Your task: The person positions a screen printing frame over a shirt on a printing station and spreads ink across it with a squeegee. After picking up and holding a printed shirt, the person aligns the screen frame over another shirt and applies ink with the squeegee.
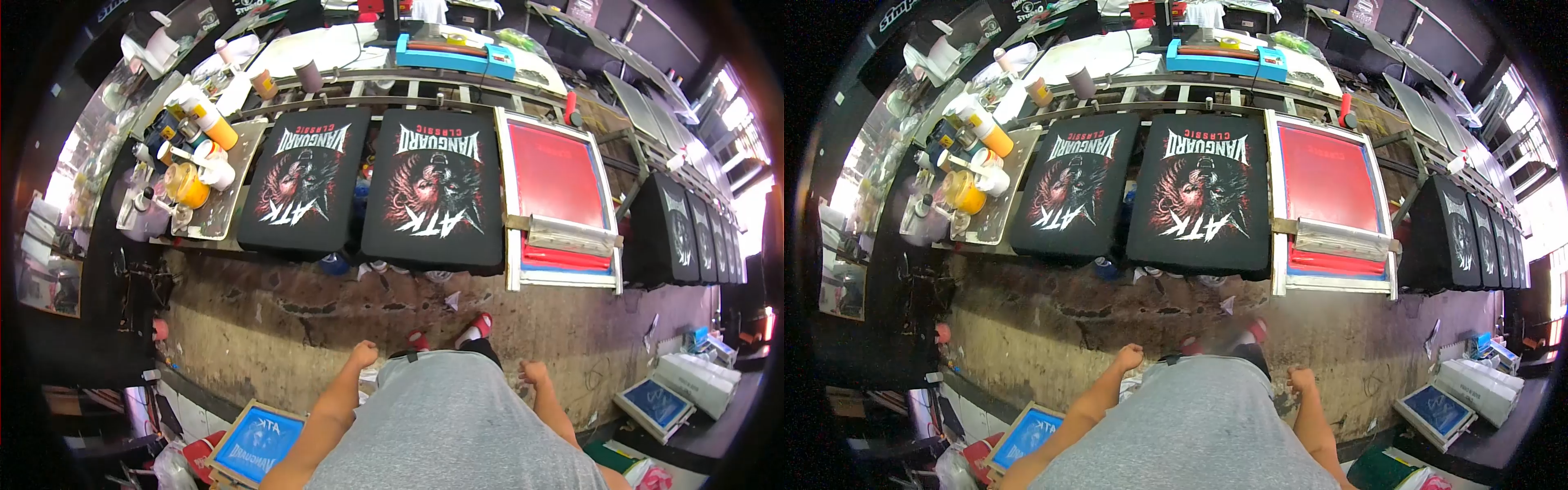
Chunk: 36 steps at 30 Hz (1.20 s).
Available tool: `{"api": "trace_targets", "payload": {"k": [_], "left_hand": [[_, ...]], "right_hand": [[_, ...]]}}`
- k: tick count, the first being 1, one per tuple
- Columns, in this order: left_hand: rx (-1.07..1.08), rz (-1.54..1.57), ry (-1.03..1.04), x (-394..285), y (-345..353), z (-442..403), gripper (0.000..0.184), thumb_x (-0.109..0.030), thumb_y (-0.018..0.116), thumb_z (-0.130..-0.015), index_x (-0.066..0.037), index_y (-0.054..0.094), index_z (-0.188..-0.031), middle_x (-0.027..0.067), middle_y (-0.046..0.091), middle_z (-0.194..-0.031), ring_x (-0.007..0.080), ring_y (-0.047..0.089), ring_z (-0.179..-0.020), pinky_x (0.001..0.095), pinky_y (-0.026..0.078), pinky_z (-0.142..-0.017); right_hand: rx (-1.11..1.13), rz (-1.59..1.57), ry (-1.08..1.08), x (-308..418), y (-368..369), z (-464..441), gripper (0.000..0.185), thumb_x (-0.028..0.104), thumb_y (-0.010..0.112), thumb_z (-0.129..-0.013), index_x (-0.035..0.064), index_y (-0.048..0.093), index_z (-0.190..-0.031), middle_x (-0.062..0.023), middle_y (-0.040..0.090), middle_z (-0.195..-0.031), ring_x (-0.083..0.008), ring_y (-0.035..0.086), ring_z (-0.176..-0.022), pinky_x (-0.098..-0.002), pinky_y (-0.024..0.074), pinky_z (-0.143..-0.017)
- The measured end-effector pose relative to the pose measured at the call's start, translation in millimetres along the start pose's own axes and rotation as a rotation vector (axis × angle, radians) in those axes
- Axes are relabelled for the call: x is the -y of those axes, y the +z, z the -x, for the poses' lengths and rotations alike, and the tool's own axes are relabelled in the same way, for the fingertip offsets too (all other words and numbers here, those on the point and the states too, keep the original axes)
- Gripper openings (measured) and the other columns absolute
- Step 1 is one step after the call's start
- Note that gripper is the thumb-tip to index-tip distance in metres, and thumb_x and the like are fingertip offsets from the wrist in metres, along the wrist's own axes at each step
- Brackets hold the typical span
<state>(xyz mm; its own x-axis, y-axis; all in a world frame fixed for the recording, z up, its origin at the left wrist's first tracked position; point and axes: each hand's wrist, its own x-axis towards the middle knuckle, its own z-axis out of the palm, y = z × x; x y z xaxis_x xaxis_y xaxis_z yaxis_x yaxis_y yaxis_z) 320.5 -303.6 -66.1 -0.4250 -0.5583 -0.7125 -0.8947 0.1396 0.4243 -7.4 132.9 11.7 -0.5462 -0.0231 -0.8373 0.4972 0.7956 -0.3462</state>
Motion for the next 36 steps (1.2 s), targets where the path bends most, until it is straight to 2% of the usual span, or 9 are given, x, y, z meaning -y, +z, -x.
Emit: {"api": "trace_targets", "payload": {"k": [8, 10, 17, 27, 36], "left_hand": [[0.025, 0.029, -0.017, -28, -15, 6, 0.039, -0.032, 0.058, -0.081, -0.009, 0.069, -0.11, 0.0165, 0.068, -0.114, 0.0303, 0.062, -0.112, 0.0385, 0.047, -0.097], [0.014, -0.055, 0.016, -27, -11, 6, 0.038, -0.033, 0.057, -0.083, -0.01, 0.069, -0.11, 0.0156, 0.068, -0.115, 0.0302, 0.062, -0.112, 0.039, 0.047, -0.097], [0.047, -0.127, 0.033, -18, 1, 8, 0.034, -0.032, 0.056, -0.085, -0.011, 0.07, -0.108, 0.0139, 0.068, -0.114, 0.0312, 0.062, -0.11, 0.0394, 0.047, -0.095], [-0.012, -0.067, 0.018, -19, -2, 5, 0.033, -0.032, 0.057, -0.082, -0.01, 0.071, -0.102, 0.0162, 0.069, -0.109, 0.0317, 0.063, -0.108, 0.0396, 0.049, -0.095], [0.001, -0.055, 0.023, -15, -2, 3, 0.031, -0.033, 0.058, -0.082, -0.011, 0.071, -0.1, 0.0152, 0.069, -0.11, 0.0299, 0.063, -0.108, 0.038, 0.048, -0.095]], "right_hand": [[-0.028, 0.062, -0.029, -6, 0, 0, 0.035, 0.027, 0.06, -0.089, -0.0014, 0.063, -0.11, -0.0115, 0.07, -0.092, -0.0217, 0.068, -0.07, -0.0352, 0.0518, -0.057], [-0.024, 0.069, -0.033, -8, 0, 7, 0.035, 0.027, 0.061, -0.089, -0.0019, 0.062, -0.109, -0.0115, 0.07, -0.092, -0.0219, 0.068, -0.07, -0.0357, 0.052, -0.056], [-0.024, -0.075, 0.006, -49, 1, -9, 0.026, 0.02, 0.061, -0.088, -0.0003, 0.062, -0.104, -0.0135, 0.068, -0.088, -0.0244, 0.067, -0.065, -0.0369, 0.0535, -0.053], [-0.015, -0.067, 0.003, -34, 1, -2, 0.025, 0.019, 0.061, -0.088, -0.0052, 0.064, -0.094, -0.013, 0.066, -0.079, -0.0262, 0.066, -0.059, -0.037, 0.0504, -0.049], [-0.037, -0.057, -0.001, -24, -2, 2, 0.034, 0.02, 0.06, -0.089, -0.007, 0.06, -0.109, -0.0157, 0.069, -0.092, -0.0263, 0.068, -0.062, -0.0374, 0.051, -0.05]]}}
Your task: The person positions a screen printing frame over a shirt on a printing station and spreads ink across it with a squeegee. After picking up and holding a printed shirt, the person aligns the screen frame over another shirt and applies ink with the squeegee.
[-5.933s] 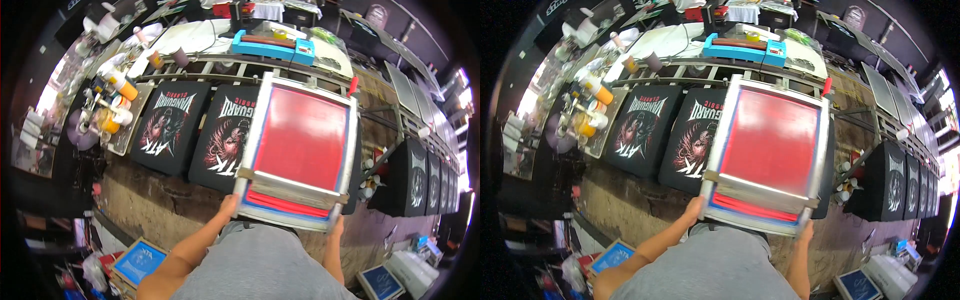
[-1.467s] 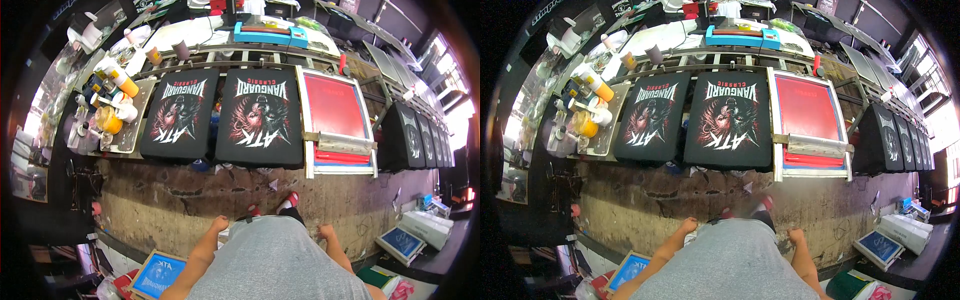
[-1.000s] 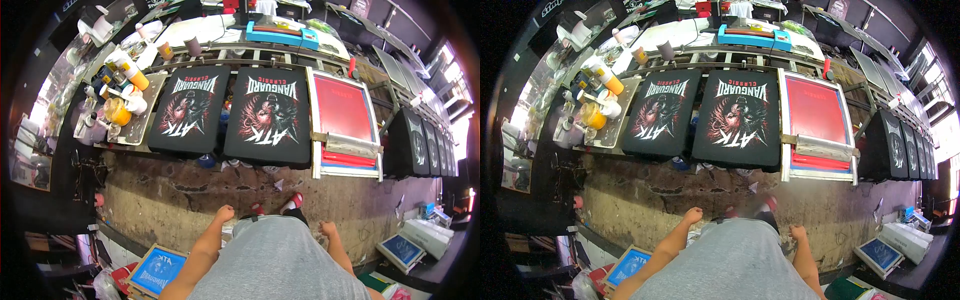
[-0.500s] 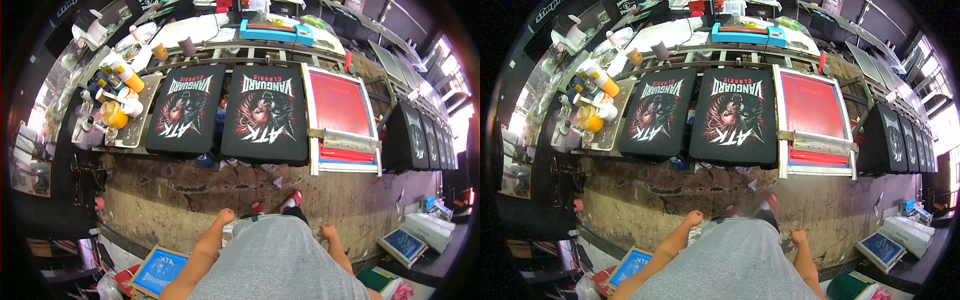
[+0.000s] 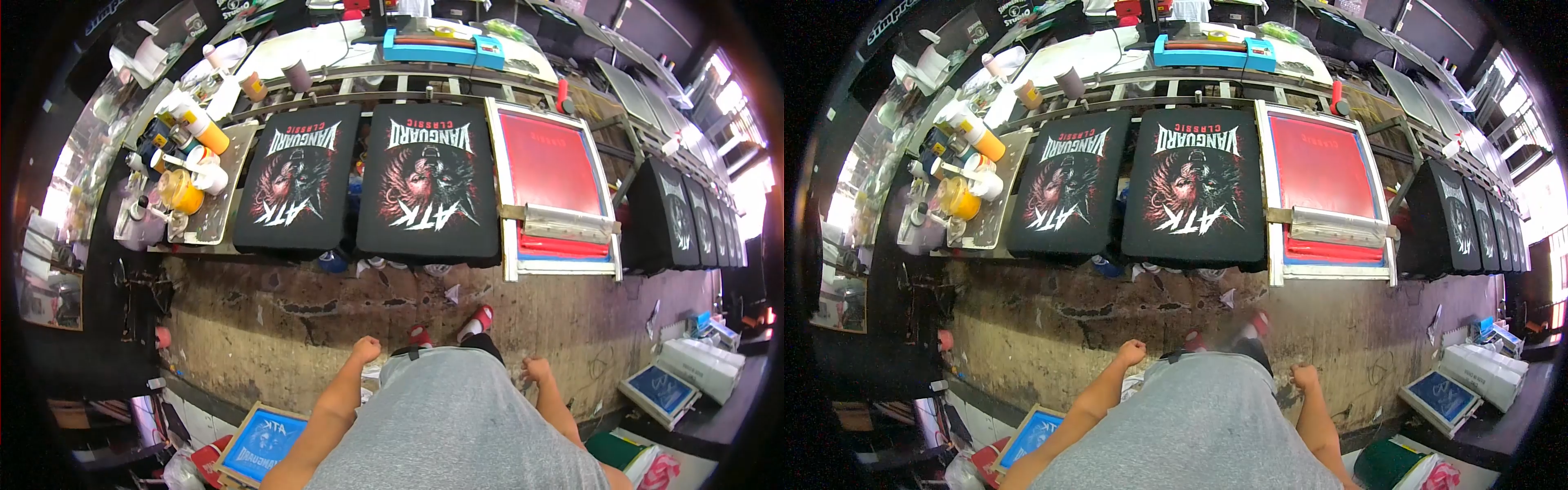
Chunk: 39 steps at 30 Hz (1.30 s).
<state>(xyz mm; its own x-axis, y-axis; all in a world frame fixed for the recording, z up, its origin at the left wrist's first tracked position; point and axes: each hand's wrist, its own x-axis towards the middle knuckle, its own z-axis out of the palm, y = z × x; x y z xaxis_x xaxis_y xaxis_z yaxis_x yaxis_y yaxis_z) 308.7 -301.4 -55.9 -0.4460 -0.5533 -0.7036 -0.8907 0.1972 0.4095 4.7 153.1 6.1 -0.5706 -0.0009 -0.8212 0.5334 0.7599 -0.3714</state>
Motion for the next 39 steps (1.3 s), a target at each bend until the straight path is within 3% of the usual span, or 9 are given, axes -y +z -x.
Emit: {"api": "trace_targets", "payload": {"k": [4, 6, 22, 24, 28, 34, 36, 39], "left_hand": [[0.0, -0.01, -0.007, 1, -1, 4, 0.032, -0.033, 0.059, -0.082, -0.011, 0.071, -0.101, 0.0149, 0.069, -0.11, 0.0297, 0.063, -0.109, 0.038, 0.048, -0.096], [0.003, -0.019, -0.011, 3, -2, 4, 0.032, -0.033, 0.059, -0.082, -0.011, 0.072, -0.101, 0.0146, 0.069, -0.11, 0.0298, 0.063, -0.109, 0.0381, 0.048, -0.096], [0.06, -0.124, 0.042, 7, 4, -2, 0.019, -0.026, 0.065, -0.079, -0.016, 0.075, -0.092, 0.0115, 0.071, -0.105, 0.0282, 0.066, -0.103, 0.0382, 0.051, -0.091], [0.08, -0.131, 0.021, -3, -2, 7, 0.019, -0.027, 0.066, -0.079, -0.015, 0.074, -0.091, 0.0114, 0.071, -0.104, 0.0281, 0.066, -0.103, 0.0384, 0.051, -0.091], [0.139, -0.19, -0.034, -16, -10, 16, 0.028, -0.035, 0.07, -0.079, -0.012, 0.074, -0.093, 0.0121, 0.07, -0.106, 0.0279, 0.065, -0.104, 0.0391, 0.051, -0.092], [0.129, -0.278, -0.012, -25, -4, 12, 0.044, -0.046, 0.068, -0.079, -0.007, 0.072, -0.099, 0.0148, 0.068, -0.111, 0.0302, 0.063, -0.109, 0.0417, 0.049, -0.095], [0.133, -0.269, 0.014, -33, -3, 9, 0.045, -0.047, 0.067, -0.079, -0.007, 0.072, -0.099, 0.0155, 0.068, -0.111, 0.0313, 0.062, -0.109, 0.0421, 0.048, -0.095], [0.148, -0.207, 0.018, -58, -6, 10, 0.045, -0.047, 0.065, -0.08, -0.006, 0.072, -0.099, 0.0168, 0.068, -0.11, 0.0334, 0.062, -0.108, 0.0429, 0.048, -0.094]], "right_hand": [[-0.012, 0.092, -0.016, 5, -2, 6, 0.034, 0.02, 0.06, -0.088, -0.0055, 0.06, -0.11, -0.0149, 0.069, -0.093, -0.0244, 0.068, -0.063, -0.0361, 0.0513, -0.052], [-0.05, 0.055, -0.022, 6, -1, 9, 0.032, 0.023, 0.063, -0.084, -0.0031, 0.066, -0.102, -0.0099, 0.07, -0.082, -0.0185, 0.066, -0.061, -0.0329, 0.0492, -0.052], [-0.065, -0.01, -0.025, -36, 8, -19, 0.033, 0.026, 0.063, -0.085, -0.0005, 0.065, -0.104, -0.0099, 0.07, -0.082, -0.0189, 0.066, -0.062, -0.0335, 0.0495, -0.054], [-0.068, -0.052, -0.064, -43, 8, -23, 0.02, 0.015, 0.064, -0.085, -0.0031, 0.06, -0.094, -0.0115, 0.064, -0.077, -0.0196, 0.062, -0.058, -0.0322, 0.0502, -0.05], [-0.015, 0.048, -0.02, -47, 0, -21, 0.014, 0.009, 0.063, -0.083, -0.0015, 0.059, -0.091, -0.0109, 0.063, -0.075, -0.0195, 0.06, -0.057, -0.0335, 0.0499, -0.049], [-0.181, 0.22, -0.161, -124, -15, -63, 0.016, 0.01, 0.062, -0.082, -0.0015, 0.057, -0.092, -0.0103, 0.061, -0.069, -0.0198, 0.058, -0.053, -0.0343, 0.0475, -0.047], [-0.129, 0.366, -0.514, -157, -24, -78, 0.02, 0.011, 0.061, -0.083, -0.0032, 0.057, -0.096, -0.0108, 0.06, -0.068, -0.0205, 0.059, -0.053, -0.0346, 0.0472, -0.046], [-0.253, 0.053, -0.073, -73, -25, 15, 0.018, 0.01, 0.058, -0.085, -0.0039, 0.058, -0.096, -0.0107, 0.061, -0.068, -0.0214, 0.061, -0.054, -0.0346, 0.0467, -0.045]]}}
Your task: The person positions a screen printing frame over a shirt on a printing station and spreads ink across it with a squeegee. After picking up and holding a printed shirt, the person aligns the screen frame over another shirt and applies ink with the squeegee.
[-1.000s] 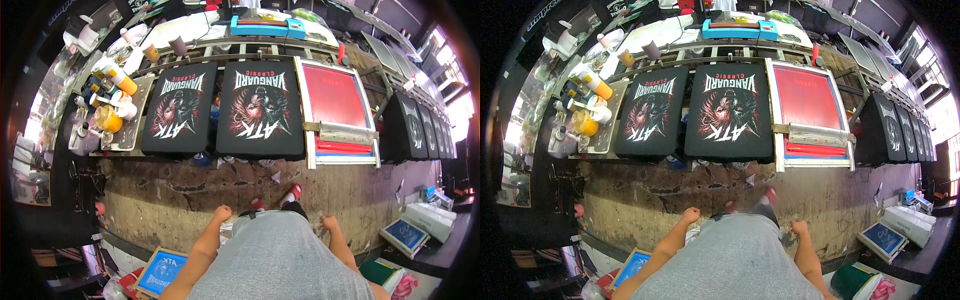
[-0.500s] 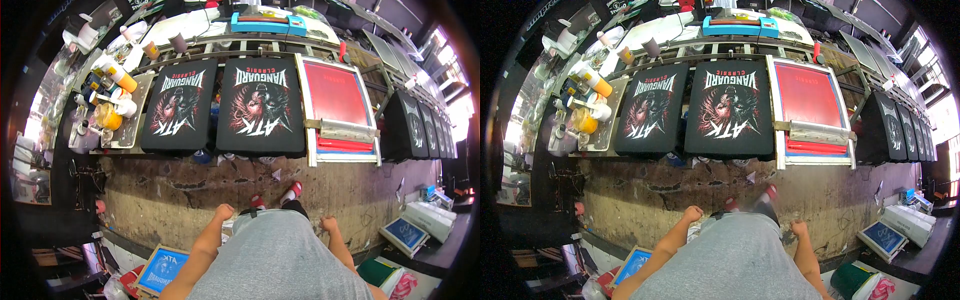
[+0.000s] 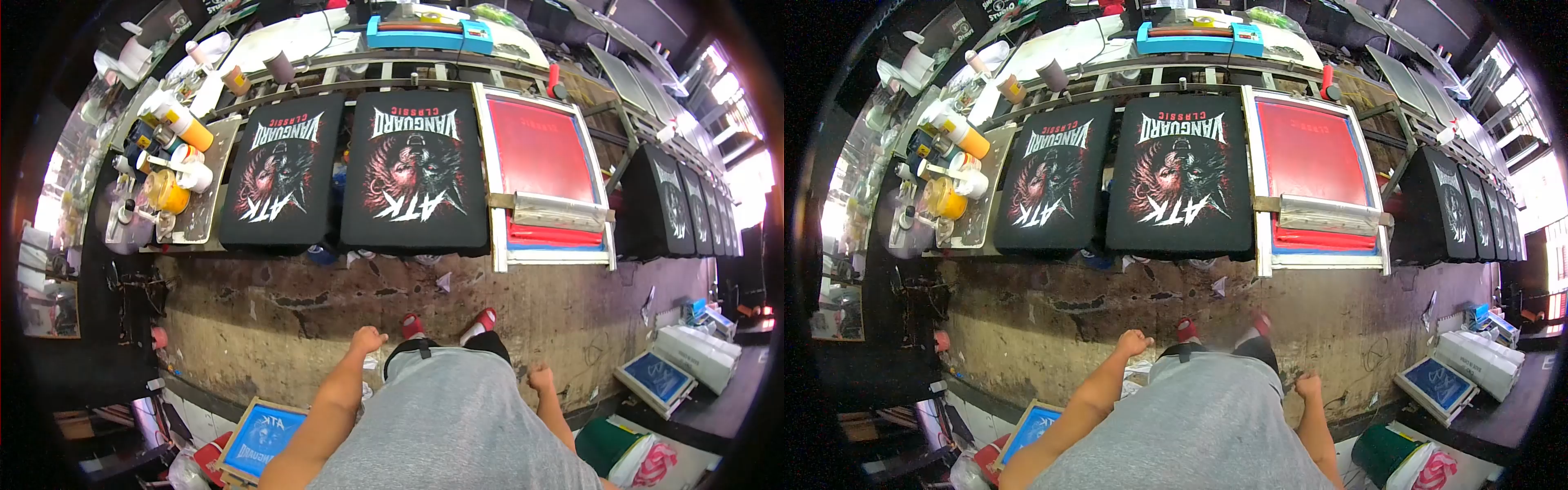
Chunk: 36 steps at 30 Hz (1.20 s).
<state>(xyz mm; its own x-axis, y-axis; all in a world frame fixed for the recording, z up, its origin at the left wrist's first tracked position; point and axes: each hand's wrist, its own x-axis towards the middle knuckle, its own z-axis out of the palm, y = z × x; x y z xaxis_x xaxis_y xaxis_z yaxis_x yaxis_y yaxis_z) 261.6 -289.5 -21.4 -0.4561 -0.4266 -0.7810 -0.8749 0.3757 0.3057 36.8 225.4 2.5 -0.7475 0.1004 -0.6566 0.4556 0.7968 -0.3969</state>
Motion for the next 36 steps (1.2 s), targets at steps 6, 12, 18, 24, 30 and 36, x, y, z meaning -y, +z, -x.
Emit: {"api": "trace_targets", "payload": {"k": [6, 12, 18, 24, 30, 36], "left_hand": [[-0.094, 0.013, -0.004, -31, 21, -15, 0.043, -0.044, 0.057, -0.086, -0.006, 0.072, -0.097, 0.0189, 0.068, -0.109, 0.0354, 0.062, -0.108, 0.0442, 0.048, -0.096], [-0.158, -0.079, -0.005, -57, 63, -21, 0.043, -0.043, 0.052, -0.088, -0.008, 0.072, -0.1, 0.0184, 0.068, -0.106, 0.0366, 0.063, -0.104, 0.044, 0.048, -0.094], [-0.113, 0.088, -0.124, -140, 91, 8, 0.041, -0.039, 0.054, -0.087, -0.005, 0.072, -0.1, 0.0133, 0.072, -0.097, 0.0292, 0.071, -0.083, 0.0386, 0.054, -0.082], [-0.15, 0.865, -0.182, -262, 97, 37, 0.045, -0.047, 0.057, -0.094, -0.008, 0.059, -0.117, 0.011, 0.072, -0.083, 0.0151, 0.063, -0.054, 0.031, 0.048, -0.049], [-0.195, 1.044, -0.122, -363, 48, 58, 0.058, -0.055, 0.053, -0.094, -0.007, 0.051, -0.126, 0.0114, 0.07, -0.103, 0.0146, 0.065, -0.065, 0.0283, 0.047, -0.057], [-0.221, 0.942, -0.073, -397, 22, 31, 0.062, -0.058, 0.049, -0.094, -0.002, 0.059, -0.118, 0.0116, 0.071, -0.097, 0.0154, 0.066, -0.068, 0.0295, 0.049, -0.059]], "right_hand": [[0.159, -0.036, 0.071, -22, -21, -31, 0.009, 0.009, 0.057, -0.085, 0.0001, 0.06, -0.086, -0.0088, 0.061, -0.067, -0.0201, 0.062, -0.053, -0.0323, 0.0462, -0.043], [0.162, -0.044, 0.055, -37, -59, -105, 0.01, 0.009, 0.057, -0.085, 0.0008, 0.059, -0.091, -0.0095, 0.063, -0.073, -0.0209, 0.063, -0.058, -0.0314, 0.047, -0.044], [0.196, -0.143, 0.129, -46, -141, -177, 0.016, 0.012, 0.059, -0.085, 0.0006, 0.058, -0.097, -0.0113, 0.064, -0.08, -0.0222, 0.064, -0.061, -0.0324, 0.0497, -0.048], [0.152, -0.351, 0.094, -24, -236, -252, 0.025, 0.019, 0.059, -0.088, 0.0006, 0.057, -0.105, -0.0128, 0.063, -0.088, -0.0257, 0.065, -0.068, -0.0369, 0.0527, -0.055], [0.23, -0.69, -0.008, 84, -298, -281, 0.06, 0.038, 0.059, -0.092, 0.0005, 0.041, -0.135, -0.019, 0.054, -0.124, -0.0371, 0.066, -0.087, -0.0432, 0.0539, -0.071], [0.425, -0.804, -0.061, 164, -302, -274, 0.08, 0.051, 0.056, -0.092, -0.0011, 0.029, -0.147, -0.0241, 0.039, -0.146, -0.047, 0.064, -0.097, -0.05, 0.0544, -0.079]]}}
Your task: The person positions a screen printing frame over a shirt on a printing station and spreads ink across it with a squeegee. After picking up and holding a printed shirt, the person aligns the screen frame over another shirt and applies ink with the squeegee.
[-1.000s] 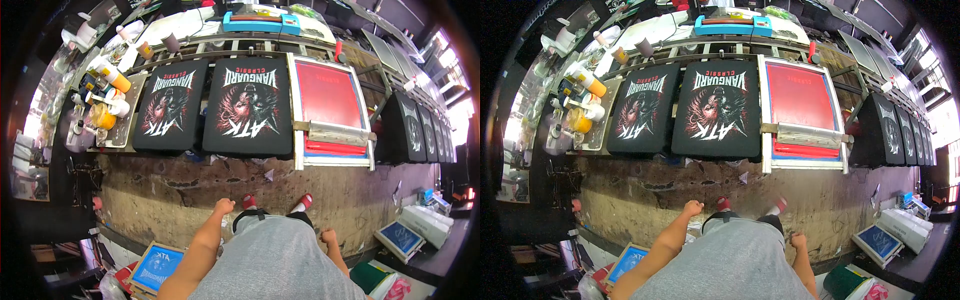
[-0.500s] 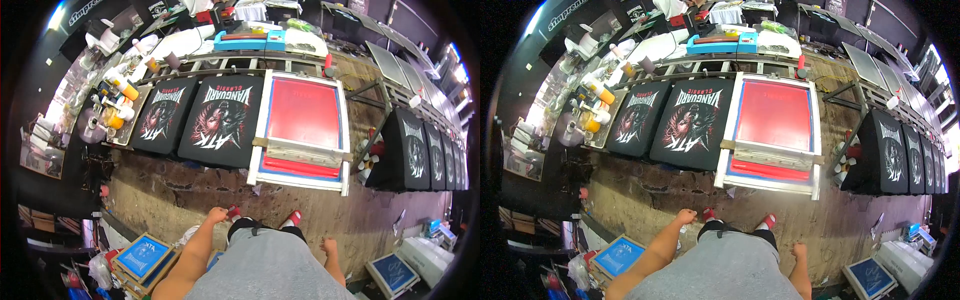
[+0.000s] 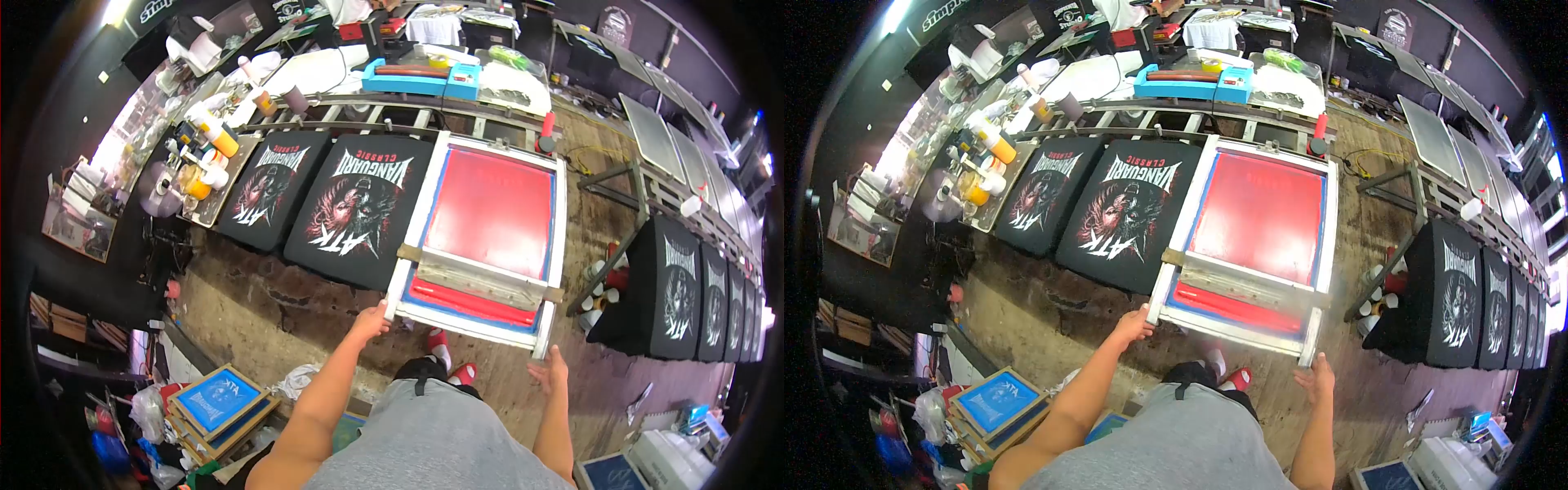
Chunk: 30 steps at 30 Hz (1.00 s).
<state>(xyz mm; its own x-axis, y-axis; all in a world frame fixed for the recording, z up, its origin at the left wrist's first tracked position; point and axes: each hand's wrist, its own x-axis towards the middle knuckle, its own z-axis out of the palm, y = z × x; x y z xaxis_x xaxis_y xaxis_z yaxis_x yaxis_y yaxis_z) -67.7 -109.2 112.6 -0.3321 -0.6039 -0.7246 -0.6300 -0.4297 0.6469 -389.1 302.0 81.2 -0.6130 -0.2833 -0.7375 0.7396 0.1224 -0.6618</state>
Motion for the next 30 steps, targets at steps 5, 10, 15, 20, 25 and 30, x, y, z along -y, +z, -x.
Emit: {"api": "trace_targets", "payload": {"k": [5, 10, 15, 20, 25, 30], "left_hand": [[-0.013, -0.089, 0.04, -11, -1, 1, 0.065, -0.059, 0.05, -0.093, 0.004, 0.067, -0.1, 0.0123, 0.07, -0.084, 0.016, 0.066, -0.066, 0.0292, 0.049, -0.058], [0.021, -0.107, -0.029, -18, -8, -8, 0.068, -0.062, 0.05, -0.092, 0.004, 0.064, -0.102, 0.0147, 0.071, -0.088, 0.0177, 0.068, -0.071, 0.0295, 0.051, -0.06], [-0.013, -0.149, -0.063, -17, -7, -15, 0.074, -0.068, 0.054, -0.085, 0.004, 0.068, -0.091, 0.0124, 0.07, -0.075, 0.0168, 0.066, -0.062, 0.0293, 0.051, -0.055], [0.042, -0.224, -0.137, -32, -13, -19, 0.073, -0.068, 0.055, -0.085, 0.004, 0.067, -0.092, 0.0131, 0.069, -0.073, 0.0175, 0.066, -0.061, 0.0294, 0.051, -0.053], [0.004, -0.291, -0.145, -31, -11, -23, 0.078, -0.074, 0.052, -0.082, 0.002, 0.068, -0.072, 0.0101, 0.067, -0.063, 0.0191, 0.063, -0.053, 0.0328, 0.051, -0.052], [0.018, -0.285, -0.143, -32, -12, -18, 0.078, -0.075, 0.051, -0.082, 0.001, 0.068, -0.07, 0.0107, 0.067, -0.063, 0.0187, 0.063, -0.052, 0.0323, 0.049, -0.05]], "right_hand": [[0.089, 0.08, 0.039, 23, 23, -9, 0.083, 0.055, 0.054, -0.092, -0.0039, 0.03, -0.145, -0.0249, 0.038, -0.146, -0.0502, 0.062, -0.098, -0.0543, 0.0547, -0.079], [0.13, 0.124, 0.094, 35, 32, -14, 0.074, 0.055, 0.055, -0.093, -0.0014, 0.04, -0.139, -0.0217, 0.041, -0.144, -0.0504, 0.051, -0.117, -0.0668, 0.0465, -0.088], [0.066, 0.204, 0.139, 39, 37, -29, 0.075, 0.049, 0.057, -0.093, -0.0066, 0.037, -0.139, -0.0264, 0.037, -0.143, -0.0459, 0.051, -0.118, -0.0667, 0.0513, -0.079], [0.216, 0.026, 0.308, 22, 13, -64, 0.075, 0.05, 0.056, -0.093, 0.0004, 0.032, -0.144, -0.0211, 0.036, -0.147, -0.0471, 0.044, -0.127, -0.071, 0.043, -0.088], [0.149, 0.718, 0.238, 87, 70, -6, 0.075, 0.056, 0.051, -0.094, 0.0006, 0.035, -0.141, -0.0238, 0.045, -0.139, -0.0498, 0.058, -0.108, -0.0662, 0.0476, -0.087], [0.247, 0.407, 0.399, 61, 37, -45, 0.083, 0.062, 0.05, -0.091, 0.0044, 0.027, -0.146, -0.0254, 0.043, -0.141, -0.0566, 0.059, -0.098, -0.0626, 0.0532, -0.077]]}}
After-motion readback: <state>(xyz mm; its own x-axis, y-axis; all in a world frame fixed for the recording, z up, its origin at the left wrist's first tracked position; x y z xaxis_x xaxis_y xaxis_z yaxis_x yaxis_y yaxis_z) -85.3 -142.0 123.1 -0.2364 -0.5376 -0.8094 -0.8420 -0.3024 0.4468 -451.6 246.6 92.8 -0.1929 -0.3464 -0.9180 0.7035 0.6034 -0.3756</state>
